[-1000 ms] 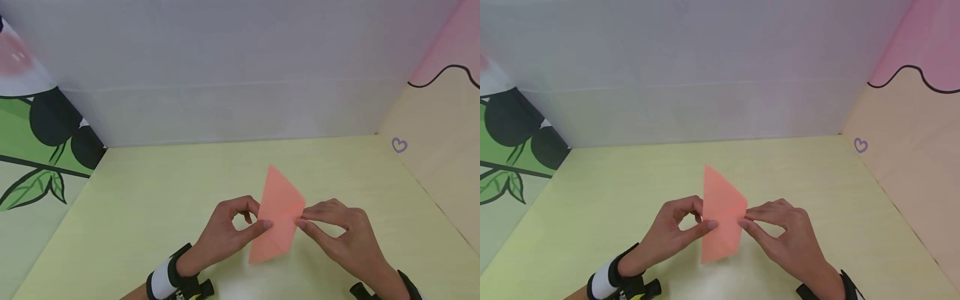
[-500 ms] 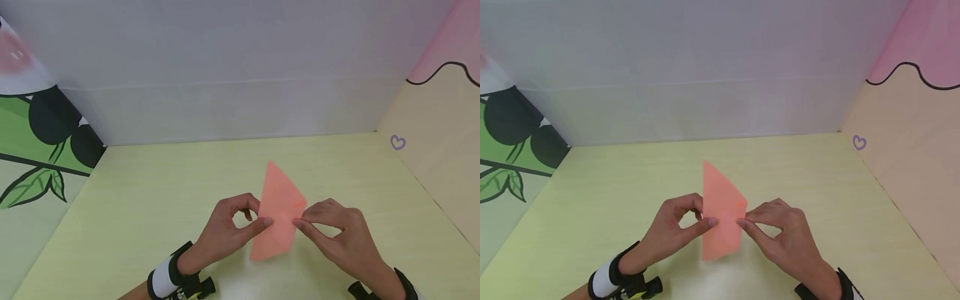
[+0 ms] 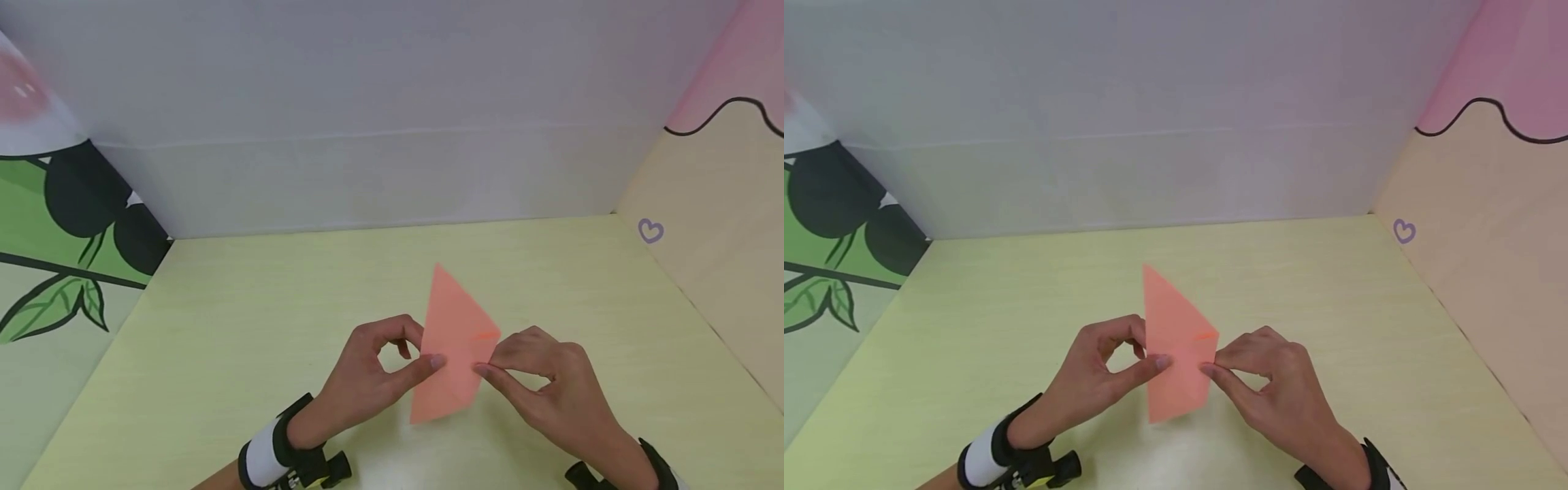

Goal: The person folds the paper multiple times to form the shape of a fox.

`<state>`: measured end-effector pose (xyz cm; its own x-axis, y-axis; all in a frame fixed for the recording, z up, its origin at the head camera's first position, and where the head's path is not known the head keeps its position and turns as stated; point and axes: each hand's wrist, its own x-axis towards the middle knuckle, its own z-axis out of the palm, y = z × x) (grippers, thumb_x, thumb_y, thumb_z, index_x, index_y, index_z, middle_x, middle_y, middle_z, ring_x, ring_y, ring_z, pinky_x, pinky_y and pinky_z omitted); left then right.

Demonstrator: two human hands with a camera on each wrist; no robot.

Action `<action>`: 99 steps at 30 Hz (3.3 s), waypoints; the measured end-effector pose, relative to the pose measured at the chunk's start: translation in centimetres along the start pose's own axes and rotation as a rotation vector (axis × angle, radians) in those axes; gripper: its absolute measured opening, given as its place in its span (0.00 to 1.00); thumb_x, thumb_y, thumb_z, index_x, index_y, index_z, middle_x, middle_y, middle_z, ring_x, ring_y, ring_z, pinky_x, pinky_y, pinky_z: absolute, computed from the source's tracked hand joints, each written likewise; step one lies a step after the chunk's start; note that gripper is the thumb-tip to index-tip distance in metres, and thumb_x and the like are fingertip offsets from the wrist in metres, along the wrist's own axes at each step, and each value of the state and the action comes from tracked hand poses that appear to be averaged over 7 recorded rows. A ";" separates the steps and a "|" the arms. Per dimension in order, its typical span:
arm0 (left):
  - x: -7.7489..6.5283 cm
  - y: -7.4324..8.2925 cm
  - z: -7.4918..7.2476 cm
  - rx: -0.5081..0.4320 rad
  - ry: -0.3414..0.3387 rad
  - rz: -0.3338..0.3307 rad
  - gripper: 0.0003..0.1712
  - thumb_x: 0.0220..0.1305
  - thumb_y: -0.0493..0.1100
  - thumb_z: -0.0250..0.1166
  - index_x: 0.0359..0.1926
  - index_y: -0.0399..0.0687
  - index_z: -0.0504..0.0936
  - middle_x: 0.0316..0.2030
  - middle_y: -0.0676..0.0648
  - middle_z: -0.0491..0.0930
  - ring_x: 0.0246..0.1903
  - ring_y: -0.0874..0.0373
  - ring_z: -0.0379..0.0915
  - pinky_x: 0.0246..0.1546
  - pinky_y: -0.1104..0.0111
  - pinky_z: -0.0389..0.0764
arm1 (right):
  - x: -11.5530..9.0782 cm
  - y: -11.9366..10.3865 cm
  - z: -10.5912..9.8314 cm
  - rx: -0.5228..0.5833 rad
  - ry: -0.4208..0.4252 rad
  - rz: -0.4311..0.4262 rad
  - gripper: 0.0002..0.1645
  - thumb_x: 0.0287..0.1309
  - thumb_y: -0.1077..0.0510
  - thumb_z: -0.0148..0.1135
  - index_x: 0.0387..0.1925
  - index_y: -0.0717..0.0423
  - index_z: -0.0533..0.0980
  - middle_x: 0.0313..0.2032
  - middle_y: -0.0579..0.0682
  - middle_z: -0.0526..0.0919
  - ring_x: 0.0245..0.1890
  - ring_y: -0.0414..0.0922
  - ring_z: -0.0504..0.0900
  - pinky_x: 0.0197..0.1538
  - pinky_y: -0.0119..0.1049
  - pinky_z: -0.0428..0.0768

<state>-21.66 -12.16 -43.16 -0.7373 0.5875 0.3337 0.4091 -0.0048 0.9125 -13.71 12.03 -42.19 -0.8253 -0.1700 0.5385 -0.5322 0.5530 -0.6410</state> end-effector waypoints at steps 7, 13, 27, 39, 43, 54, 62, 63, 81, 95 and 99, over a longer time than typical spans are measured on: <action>0.2 0.1 -0.1 -0.006 0.008 0.008 0.07 0.67 0.45 0.71 0.33 0.58 0.82 0.27 0.59 0.81 0.33 0.62 0.76 0.39 0.64 0.79 | -0.5 0.0 0.0 0.005 -0.088 0.165 0.13 0.55 0.60 0.78 0.38 0.36 0.89 0.33 0.28 0.87 0.39 0.34 0.83 0.45 0.27 0.78; 0.3 0.3 -0.2 -0.001 0.013 -0.008 0.07 0.67 0.45 0.72 0.32 0.60 0.81 0.27 0.60 0.81 0.33 0.62 0.76 0.39 0.64 0.78 | -0.9 0.5 0.5 0.014 -0.077 0.087 0.15 0.52 0.64 0.78 0.36 0.38 0.88 0.31 0.26 0.86 0.36 0.33 0.82 0.44 0.26 0.77; 0.4 0.2 -0.3 -0.005 0.019 0.013 0.07 0.67 0.45 0.72 0.33 0.60 0.82 0.29 0.61 0.82 0.34 0.61 0.76 0.38 0.64 0.78 | -1.0 0.6 0.8 0.009 -0.075 0.143 0.14 0.53 0.62 0.78 0.36 0.38 0.89 0.31 0.27 0.86 0.36 0.33 0.82 0.41 0.27 0.77; 0.4 0.2 -0.4 -0.007 0.033 0.008 0.07 0.66 0.44 0.72 0.33 0.60 0.82 0.28 0.60 0.81 0.34 0.61 0.76 0.37 0.64 0.78 | -1.3 0.8 1.3 0.005 -0.017 0.008 0.18 0.46 0.67 0.80 0.35 0.41 0.89 0.30 0.29 0.86 0.36 0.34 0.82 0.42 0.25 0.77; 0.4 0.1 -0.5 -0.016 0.030 0.012 0.07 0.66 0.43 0.72 0.34 0.60 0.82 0.29 0.60 0.82 0.35 0.60 0.76 0.38 0.64 0.78 | -1.4 0.7 1.4 0.037 -0.056 0.085 0.16 0.51 0.64 0.79 0.35 0.39 0.89 0.30 0.28 0.86 0.37 0.34 0.82 0.42 0.25 0.77; 0.4 0.2 -0.4 -0.022 0.034 0.007 0.07 0.67 0.44 0.71 0.33 0.58 0.81 0.28 0.58 0.81 0.34 0.60 0.76 0.38 0.64 0.78 | -1.7 0.8 1.7 0.001 -0.104 0.136 0.13 0.55 0.60 0.78 0.30 0.33 0.86 0.27 0.23 0.82 0.35 0.32 0.79 0.41 0.26 0.75; 0.3 0.1 -0.3 -0.015 0.035 -0.006 0.07 0.66 0.44 0.72 0.32 0.58 0.81 0.27 0.59 0.81 0.33 0.61 0.76 0.38 0.64 0.78 | -2.0 0.7 1.9 0.020 -0.093 0.148 0.14 0.54 0.61 0.78 0.31 0.34 0.86 0.28 0.24 0.83 0.36 0.33 0.80 0.41 0.27 0.76; 0.3 0.1 -0.3 -0.015 0.032 -0.009 0.07 0.66 0.44 0.72 0.32 0.59 0.82 0.28 0.59 0.81 0.33 0.61 0.76 0.39 0.64 0.78 | -2.1 0.8 1.9 0.028 -0.102 0.160 0.13 0.55 0.61 0.78 0.31 0.35 0.87 0.29 0.24 0.83 0.36 0.33 0.80 0.41 0.28 0.76; 0.4 0.3 -0.5 -0.002 0.032 -0.022 0.06 0.67 0.45 0.72 0.33 0.58 0.82 0.28 0.59 0.81 0.33 0.61 0.76 0.39 0.65 0.78 | -2.7 1.1 2.4 0.048 -0.138 0.131 0.14 0.56 0.62 0.76 0.30 0.36 0.84 0.28 0.30 0.82 0.35 0.32 0.77 0.39 0.28 0.75; 0.7 -0.6 -0.7 0.073 -0.084 -0.107 0.06 0.67 0.49 0.70 0.33 0.62 0.82 0.28 0.63 0.81 0.34 0.64 0.79 0.37 0.60 0.80 | -2.9 0.8 -0.2 -0.068 -0.147 0.296 0.17 0.60 0.55 0.75 0.48 0.31 0.86 0.42 0.27 0.87 0.45 0.34 0.82 0.47 0.30 0.77; 1.1 -1.4 -0.8 0.125 -0.200 -0.128 0.04 0.66 0.48 0.71 0.35 0.60 0.83 0.29 0.63 0.82 0.33 0.66 0.80 0.36 0.60 0.80 | -2.4 0.6 -1.9 -0.117 -0.098 0.359 0.19 0.61 0.56 0.74 0.51 0.31 0.85 0.43 0.28 0.87 0.47 0.33 0.82 0.50 0.26 0.74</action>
<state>-23.46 -12.14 -43.88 -0.6711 0.7255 0.1528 0.3923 0.1726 0.9035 -11.72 14.35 -42.83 -0.9721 -0.0228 0.2333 -0.1862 0.6796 -0.7096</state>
